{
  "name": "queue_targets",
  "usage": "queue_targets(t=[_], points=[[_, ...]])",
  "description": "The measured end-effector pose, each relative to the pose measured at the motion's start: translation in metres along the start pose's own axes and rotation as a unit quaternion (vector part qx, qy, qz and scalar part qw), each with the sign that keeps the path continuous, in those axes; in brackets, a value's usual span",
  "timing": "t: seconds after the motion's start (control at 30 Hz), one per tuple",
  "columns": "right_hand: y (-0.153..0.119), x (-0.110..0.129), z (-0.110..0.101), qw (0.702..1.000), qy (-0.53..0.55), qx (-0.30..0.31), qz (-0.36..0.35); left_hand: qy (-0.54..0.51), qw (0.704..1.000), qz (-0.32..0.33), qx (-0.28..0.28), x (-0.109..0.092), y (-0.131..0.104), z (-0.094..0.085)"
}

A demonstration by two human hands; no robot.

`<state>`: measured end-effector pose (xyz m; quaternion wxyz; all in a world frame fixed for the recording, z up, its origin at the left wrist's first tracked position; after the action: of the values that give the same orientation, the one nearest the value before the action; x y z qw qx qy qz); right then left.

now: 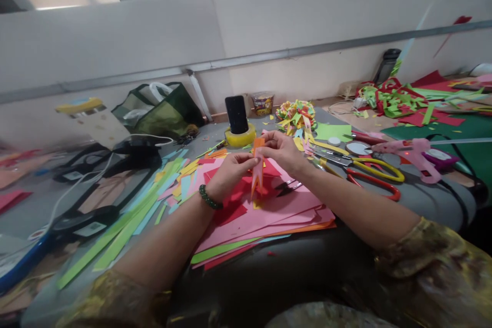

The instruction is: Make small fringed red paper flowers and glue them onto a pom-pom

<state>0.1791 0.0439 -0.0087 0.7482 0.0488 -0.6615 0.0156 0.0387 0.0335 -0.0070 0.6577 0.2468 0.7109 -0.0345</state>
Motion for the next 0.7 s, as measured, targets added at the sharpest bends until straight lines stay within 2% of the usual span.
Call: queue_targets(t=[0.2, 0.47, 0.57, 0.7], points=[[-0.001, 0.0016, -0.0014, 0.999, -0.043, 0.013, 0.015, 0.003, 1.0, -0.004, 0.004, -0.0014, -0.0008, 0.0015], [0.0041, 0.0038, -0.0058, 0.999, 0.032, -0.02, 0.008, 0.032, 0.999, -0.009, 0.031, -0.0016, -0.004, 0.002], [0.0052, 0.0036, -0.0068, 0.999, 0.037, -0.027, 0.004, -0.003, 0.999, -0.036, 0.037, -0.0019, -0.0049, 0.0038], [0.0042, 0.0014, -0.0044, 1.0, 0.02, -0.014, 0.002, -0.031, 0.998, -0.046, 0.017, -0.0016, -0.0038, 0.0035]])
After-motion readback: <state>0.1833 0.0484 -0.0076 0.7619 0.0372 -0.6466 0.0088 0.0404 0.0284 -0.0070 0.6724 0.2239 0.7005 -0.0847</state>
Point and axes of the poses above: each hand's wrist, its own y-axis towards the middle knuckle, its own z-axis out of the palm, x = y × z, the point moved 3 cm from there along y, towards the middle knuckle, and after that the axes turned 14 degrees about z, right-handed, at the moved point
